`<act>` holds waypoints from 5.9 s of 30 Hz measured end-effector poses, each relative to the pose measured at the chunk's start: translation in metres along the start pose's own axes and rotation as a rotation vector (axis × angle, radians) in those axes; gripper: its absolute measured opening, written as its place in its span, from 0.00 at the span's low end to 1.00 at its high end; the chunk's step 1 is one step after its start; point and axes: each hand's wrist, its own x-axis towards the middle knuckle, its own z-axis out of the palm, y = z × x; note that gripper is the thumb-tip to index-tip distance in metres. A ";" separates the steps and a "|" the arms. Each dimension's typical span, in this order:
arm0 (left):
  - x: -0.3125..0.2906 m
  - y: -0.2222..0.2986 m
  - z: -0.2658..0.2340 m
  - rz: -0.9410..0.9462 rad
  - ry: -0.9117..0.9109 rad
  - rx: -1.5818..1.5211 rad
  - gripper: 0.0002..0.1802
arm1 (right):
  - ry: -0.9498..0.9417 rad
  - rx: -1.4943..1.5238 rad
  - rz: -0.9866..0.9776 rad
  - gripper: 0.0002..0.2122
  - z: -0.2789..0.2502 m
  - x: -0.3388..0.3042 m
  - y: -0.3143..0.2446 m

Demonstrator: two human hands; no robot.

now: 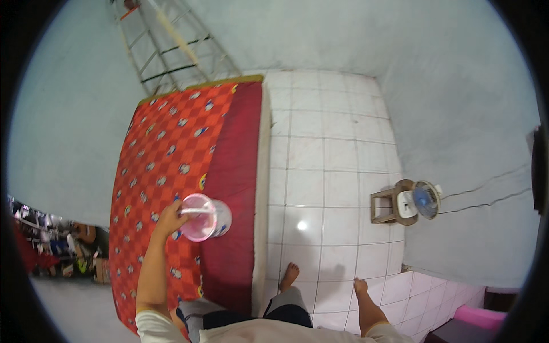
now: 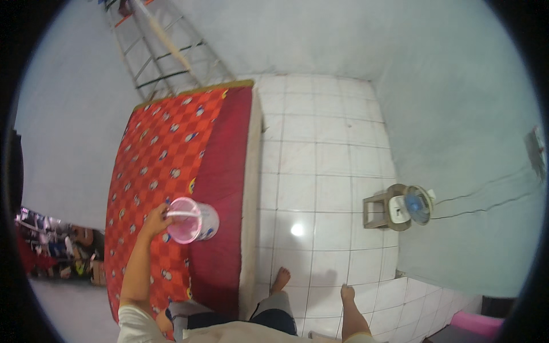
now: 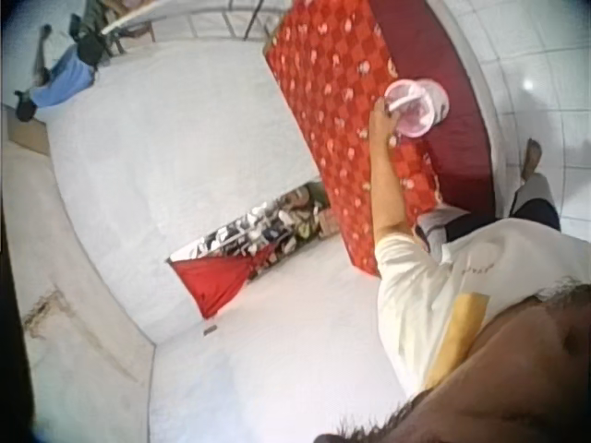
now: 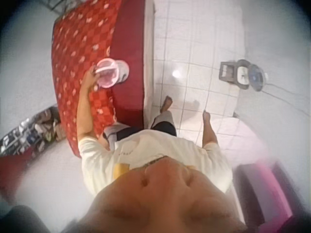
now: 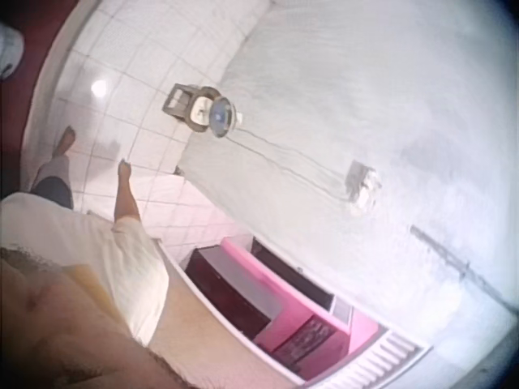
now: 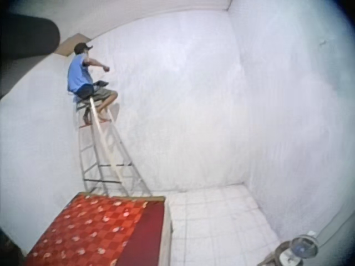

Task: The person paints a wall with a pink brush and white paint from a bucket, covering the area around an electrical outlet and a lower wall section.

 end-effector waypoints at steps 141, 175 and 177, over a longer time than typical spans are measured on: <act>0.515 0.612 0.257 -0.144 -0.737 -1.230 0.21 | 0.176 0.506 0.457 0.21 -0.213 0.004 -0.282; 0.533 0.715 0.206 0.050 -1.041 -1.146 0.39 | 0.512 0.656 -0.266 0.13 -0.454 0.025 -0.556; 0.538 0.724 0.198 0.064 -1.033 -1.101 0.41 | 0.592 0.469 -0.441 0.11 -0.500 0.006 -0.607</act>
